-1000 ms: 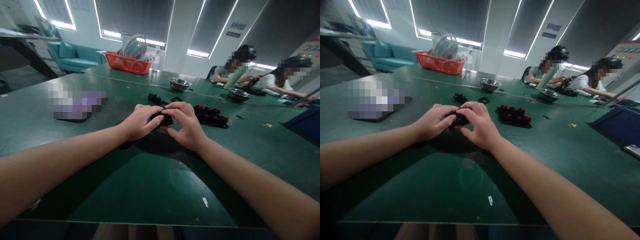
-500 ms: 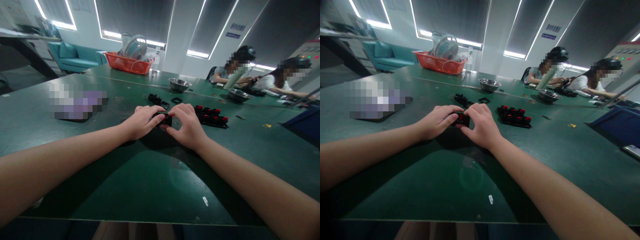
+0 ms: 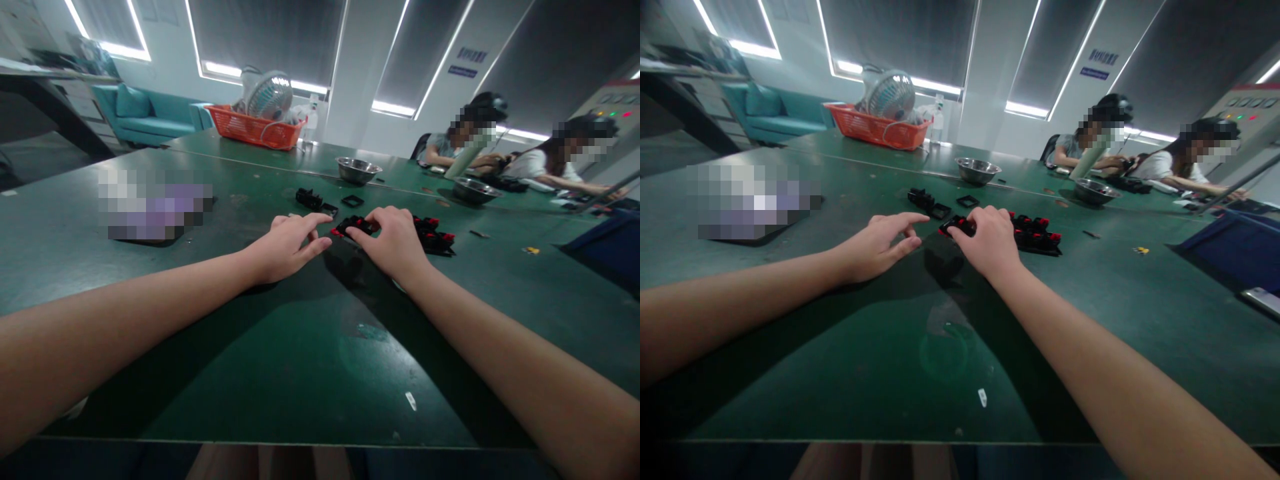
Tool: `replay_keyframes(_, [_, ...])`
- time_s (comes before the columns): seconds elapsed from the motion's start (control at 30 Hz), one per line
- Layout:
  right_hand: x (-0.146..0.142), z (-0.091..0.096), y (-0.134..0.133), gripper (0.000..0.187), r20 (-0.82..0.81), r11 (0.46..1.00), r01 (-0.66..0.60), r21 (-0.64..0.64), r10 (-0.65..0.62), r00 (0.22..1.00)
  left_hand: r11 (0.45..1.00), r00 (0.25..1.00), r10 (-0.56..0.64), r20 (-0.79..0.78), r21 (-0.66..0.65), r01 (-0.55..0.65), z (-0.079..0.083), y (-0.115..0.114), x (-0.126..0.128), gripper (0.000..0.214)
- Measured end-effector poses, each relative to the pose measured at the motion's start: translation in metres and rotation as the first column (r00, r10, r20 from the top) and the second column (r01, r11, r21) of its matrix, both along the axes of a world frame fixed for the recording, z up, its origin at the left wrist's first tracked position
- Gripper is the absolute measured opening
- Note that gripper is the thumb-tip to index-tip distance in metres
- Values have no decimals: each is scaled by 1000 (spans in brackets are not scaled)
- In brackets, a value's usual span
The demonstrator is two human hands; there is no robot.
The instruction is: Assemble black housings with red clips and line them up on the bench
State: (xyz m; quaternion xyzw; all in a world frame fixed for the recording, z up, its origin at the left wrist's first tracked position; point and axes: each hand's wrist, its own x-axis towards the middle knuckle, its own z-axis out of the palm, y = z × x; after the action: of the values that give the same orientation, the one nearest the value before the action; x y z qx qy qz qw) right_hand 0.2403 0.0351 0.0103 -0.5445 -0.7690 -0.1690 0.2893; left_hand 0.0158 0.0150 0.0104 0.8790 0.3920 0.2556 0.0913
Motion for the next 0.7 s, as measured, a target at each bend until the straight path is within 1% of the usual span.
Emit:
replay_keyframes(0.13, [10,3,4,35,65,989,143,-36,-140,988,1000,1000,2,-11,-9,-2,1,-1,1,50])
replay_keyframes(0.2, [12,8,3,41,112,974,216,-72,-208,972,1000,1000,0,-15,-15,0,2,-1,1,50])
replay_keyframes(0.27, [13,14,1,47,171,955,272,-120,-250,953,1000,1000,-2,-17,-17,2,2,-1,2,51])
replay_keyframes(0.37, [13,22,-1,52,283,924,330,-193,-269,920,1000,1000,0,-21,-15,0,2,-1,2,51])
replay_keyframes(0.47, [13,28,-2,56,385,890,370,-266,-253,887,1000,1000,-7,-18,-12,7,1,-2,1,51])
replay_keyframes(0.53, [12,32,-3,60,427,858,394,-330,-237,873,1000,1000,-16,-16,-13,16,1,-2,0,51])
replay_keyframes(0.63, [12,38,-7,66,437,796,441,-415,-250,864,1000,1000,-23,-19,-14,23,2,-2,0,51])
replay_keyframes(0.67, [12,41,-9,67,420,794,442,-418,-262,869,1000,1000,-23,-21,-14,23,2,-2,0,51])
replay_keyframes(0.7, [13,44,-10,65,389,811,429,-398,-275,879,1000,999,-23,-24,-12,22,2,-2,1,51])
